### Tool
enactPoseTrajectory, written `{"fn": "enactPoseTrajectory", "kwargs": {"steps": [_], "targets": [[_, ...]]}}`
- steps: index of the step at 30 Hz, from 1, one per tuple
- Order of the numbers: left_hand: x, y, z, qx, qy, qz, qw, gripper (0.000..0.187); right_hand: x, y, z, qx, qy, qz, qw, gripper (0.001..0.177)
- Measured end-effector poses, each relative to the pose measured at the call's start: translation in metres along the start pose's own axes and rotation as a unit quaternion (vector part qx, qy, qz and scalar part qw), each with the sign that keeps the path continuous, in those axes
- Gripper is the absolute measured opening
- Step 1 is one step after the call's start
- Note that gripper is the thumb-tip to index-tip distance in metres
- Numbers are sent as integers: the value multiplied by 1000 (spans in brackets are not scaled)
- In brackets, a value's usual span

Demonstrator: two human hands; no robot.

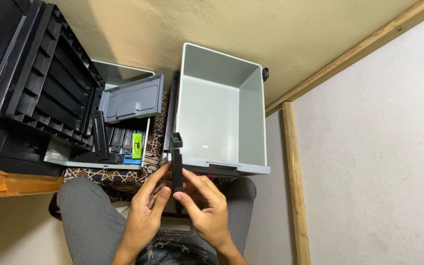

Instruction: The person assembles a plastic storage box by removing black corner clips and a green latch from the box edges and placing them into a nearby open container. The person then handles the box lid, aligns it, and sets it aside.

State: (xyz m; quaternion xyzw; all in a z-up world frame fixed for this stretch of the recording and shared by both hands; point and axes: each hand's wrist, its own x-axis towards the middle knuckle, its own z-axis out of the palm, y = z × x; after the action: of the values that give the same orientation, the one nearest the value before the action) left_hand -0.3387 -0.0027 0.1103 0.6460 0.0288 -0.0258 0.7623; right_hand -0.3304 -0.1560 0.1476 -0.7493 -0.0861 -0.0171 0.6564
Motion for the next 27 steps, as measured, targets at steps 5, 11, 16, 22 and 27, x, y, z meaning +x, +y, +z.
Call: {"fn": "enactPoseTrajectory", "kwargs": {"steps": [5, 11, 16, 22, 27], "targets": [[0, -17, -4, -67, 11, -74, 995, 56, -1, -10, 6, -65, -42, -104, 992, 50], [0, -27, -19, -115, 27, -91, 989, 53, 1, -7, 9, -38, -39, -36, 998, 35], [1, -19, -28, -183, 58, -114, 975, 52, 2, 2, 8, -72, -30, -33, 996, 31], [1, -17, -33, -197, 66, -112, 972, 52, 2, 10, 16, -71, -48, -9, 996, 30], [0, -23, -41, -202, 75, -102, 971, 51, 4, 11, 21, -83, -70, 12, 994, 30]]}}
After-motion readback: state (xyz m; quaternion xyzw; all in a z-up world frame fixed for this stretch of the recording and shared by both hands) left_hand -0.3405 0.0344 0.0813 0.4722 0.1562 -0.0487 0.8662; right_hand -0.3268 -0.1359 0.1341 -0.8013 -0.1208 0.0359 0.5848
